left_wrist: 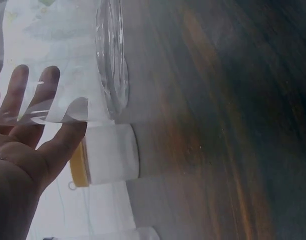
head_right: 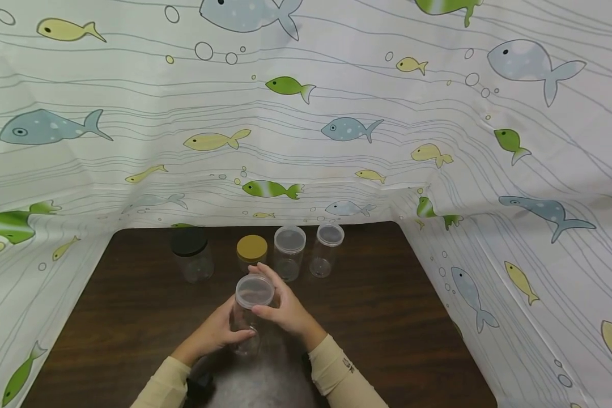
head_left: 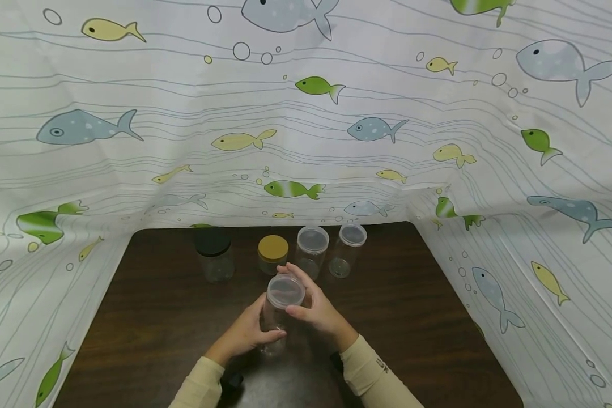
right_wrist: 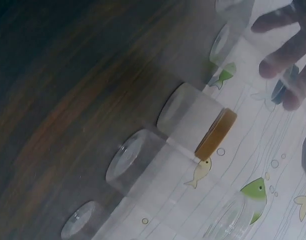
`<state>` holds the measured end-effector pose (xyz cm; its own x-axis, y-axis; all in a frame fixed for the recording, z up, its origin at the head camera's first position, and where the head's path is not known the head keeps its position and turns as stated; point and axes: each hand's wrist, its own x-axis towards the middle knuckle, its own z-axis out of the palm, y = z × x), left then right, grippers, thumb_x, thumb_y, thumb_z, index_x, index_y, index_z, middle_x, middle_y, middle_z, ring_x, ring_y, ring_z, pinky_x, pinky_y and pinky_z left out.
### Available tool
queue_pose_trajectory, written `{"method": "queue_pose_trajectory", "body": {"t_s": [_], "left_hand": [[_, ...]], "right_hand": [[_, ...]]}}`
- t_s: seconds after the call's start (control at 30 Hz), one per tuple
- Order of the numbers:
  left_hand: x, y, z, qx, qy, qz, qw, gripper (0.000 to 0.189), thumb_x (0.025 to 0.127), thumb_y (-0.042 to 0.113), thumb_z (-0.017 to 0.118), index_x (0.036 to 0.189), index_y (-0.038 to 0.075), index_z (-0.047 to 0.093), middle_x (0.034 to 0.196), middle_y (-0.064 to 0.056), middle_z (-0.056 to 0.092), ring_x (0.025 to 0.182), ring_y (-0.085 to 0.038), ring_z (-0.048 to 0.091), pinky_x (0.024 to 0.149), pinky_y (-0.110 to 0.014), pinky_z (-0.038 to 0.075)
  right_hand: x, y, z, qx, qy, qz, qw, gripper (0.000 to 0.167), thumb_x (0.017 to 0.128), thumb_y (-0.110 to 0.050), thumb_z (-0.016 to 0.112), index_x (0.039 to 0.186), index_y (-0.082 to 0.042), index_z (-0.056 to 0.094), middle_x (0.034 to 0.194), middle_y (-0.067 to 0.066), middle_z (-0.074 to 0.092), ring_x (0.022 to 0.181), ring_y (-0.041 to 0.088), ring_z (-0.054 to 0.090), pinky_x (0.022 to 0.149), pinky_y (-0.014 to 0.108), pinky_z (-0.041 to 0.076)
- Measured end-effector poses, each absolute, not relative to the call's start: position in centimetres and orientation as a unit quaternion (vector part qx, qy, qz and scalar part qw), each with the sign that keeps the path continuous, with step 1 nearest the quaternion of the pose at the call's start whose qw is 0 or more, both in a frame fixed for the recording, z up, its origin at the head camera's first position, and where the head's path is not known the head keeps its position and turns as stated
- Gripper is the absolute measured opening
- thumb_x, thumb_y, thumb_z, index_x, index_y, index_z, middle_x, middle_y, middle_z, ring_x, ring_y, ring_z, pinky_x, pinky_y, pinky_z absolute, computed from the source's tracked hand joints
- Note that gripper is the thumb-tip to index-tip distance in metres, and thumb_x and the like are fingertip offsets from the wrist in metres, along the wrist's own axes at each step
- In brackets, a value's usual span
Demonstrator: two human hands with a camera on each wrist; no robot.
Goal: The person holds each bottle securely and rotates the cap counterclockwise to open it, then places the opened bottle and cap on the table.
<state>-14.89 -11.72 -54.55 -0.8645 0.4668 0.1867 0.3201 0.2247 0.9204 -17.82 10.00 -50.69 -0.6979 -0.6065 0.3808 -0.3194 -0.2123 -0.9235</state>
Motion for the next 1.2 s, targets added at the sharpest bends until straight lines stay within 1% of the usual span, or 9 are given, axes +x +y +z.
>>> {"method": "queue_pose_trajectory", "body": {"t_s": [0.13, 0.27, 0.37, 0.43, 0.6, 0.73, 0.9, 0.97, 1.2], "left_hand": [[-15.0, -11.8, -54.7, 0.241, 0.787, 0.565, 0.051, 0.082, 0.084, 0.025, 0.086, 0.147, 0.003, 0.039, 0.130, -0.010, 0.061, 0.099, -0.013, 0.062, 0.086, -0.030, 0.052], [-14.9, -11.7, -54.6, 0.226, 0.799, 0.556, 0.029, 0.084, 0.081, 0.025, 0.088, 0.147, 0.004, 0.041, 0.136, -0.010, 0.060, 0.114, -0.018, 0.062, 0.095, -0.032, 0.051], [-14.9, -11.6, -54.6, 0.225, 0.804, 0.550, 0.014, 0.083, 0.079, 0.025, 0.089, 0.145, 0.003, 0.044, 0.137, -0.010, 0.060, 0.122, -0.023, 0.060, 0.100, -0.034, 0.049], [-14.9, -11.6, -54.6, 0.228, 0.804, 0.549, 0.012, 0.083, 0.079, 0.026, 0.089, 0.144, 0.003, 0.044, 0.137, -0.010, 0.061, 0.122, -0.024, 0.060, 0.101, -0.035, 0.049], [-14.9, -11.7, -54.4, 0.238, 0.802, 0.548, 0.014, 0.084, 0.080, 0.025, 0.089, 0.146, 0.004, 0.042, 0.138, -0.010, 0.060, 0.123, -0.024, 0.059, 0.102, -0.039, 0.049], [-14.9, -12.0, -54.2, 0.244, 0.807, 0.538, 0.018, 0.085, 0.081, 0.028, 0.088, 0.148, 0.005, 0.040, 0.140, -0.009, 0.059, 0.125, -0.022, 0.057, 0.104, -0.041, 0.047], [-14.9, -12.3, -53.7, 0.253, 0.802, 0.540, 0.045, 0.086, 0.079, 0.024, 0.088, 0.148, 0.005, 0.040, 0.134, -0.008, 0.061, 0.110, -0.016, 0.062, 0.093, -0.033, 0.051], [-14.9, -12.4, -53.5, 0.259, 0.800, 0.538, 0.057, 0.087, 0.079, 0.025, 0.089, 0.148, 0.005, 0.040, 0.133, -0.008, 0.061, 0.109, -0.016, 0.062, 0.093, -0.033, 0.051], [-14.7, -12.6, -53.1, 0.281, 0.781, 0.545, 0.122, 0.093, 0.081, 0.027, 0.086, 0.155, 0.007, 0.032, 0.149, -0.010, 0.051, 0.132, -0.027, 0.051, 0.106, -0.045, 0.042]], "right_hand": [[-17.1, 9.2, -50.9, -0.319, 0.636, -0.697, 0.087, 0.093, 0.095, -0.038, 0.072, 0.162, -0.009, 0.013, 0.164, 0.011, 0.030, 0.143, 0.022, 0.040, 0.114, 0.036, 0.036], [-16.4, 8.3, -51.2, -0.275, 0.660, -0.697, 0.058, 0.101, 0.090, -0.053, 0.073, 0.162, -0.011, 0.016, 0.164, 0.007, 0.031, 0.144, 0.020, 0.039, 0.113, 0.038, 0.036], [-16.0, 7.7, -51.4, -0.260, 0.667, -0.697, 0.034, 0.102, 0.085, -0.059, 0.074, 0.159, -0.010, 0.023, 0.163, 0.009, 0.034, 0.142, 0.023, 0.040, 0.112, 0.042, 0.037], [-16.0, 7.4, -51.4, -0.250, 0.670, -0.699, 0.022, 0.099, 0.085, -0.056, 0.076, 0.157, -0.009, 0.028, 0.161, 0.009, 0.037, 0.139, 0.027, 0.043, 0.111, 0.044, 0.038], [-16.1, 7.2, -51.0, -0.242, 0.664, -0.707, 0.021, 0.081, 0.088, -0.033, 0.081, 0.152, -0.007, 0.037, 0.157, 0.010, 0.043, 0.134, 0.035, 0.047, 0.108, 0.053, 0.039], [-16.6, 7.7, -50.5, -0.266, 0.664, -0.697, 0.046, 0.076, 0.089, -0.027, 0.080, 0.151, -0.008, 0.040, 0.155, 0.012, 0.044, 0.134, 0.033, 0.048, 0.107, 0.056, 0.039], [-17.4, 9.0, -49.9, -0.328, 0.664, -0.666, 0.087, 0.074, 0.091, -0.035, 0.078, 0.150, -0.008, 0.042, 0.152, 0.017, 0.048, 0.131, 0.030, 0.052, 0.106, 0.053, 0.042], [-17.8, 9.5, -49.8, -0.353, 0.649, -0.664, 0.116, 0.076, 0.091, -0.039, 0.077, 0.150, -0.007, 0.041, 0.151, 0.020, 0.048, 0.130, 0.030, 0.052, 0.106, 0.051, 0.042], [-19.1, 10.6, -49.9, -0.405, 0.571, -0.678, 0.226, 0.086, 0.089, -0.044, 0.078, 0.149, 0.002, 0.036, 0.150, 0.035, 0.038, 0.136, 0.028, 0.048, 0.107, 0.039, 0.042]]}}
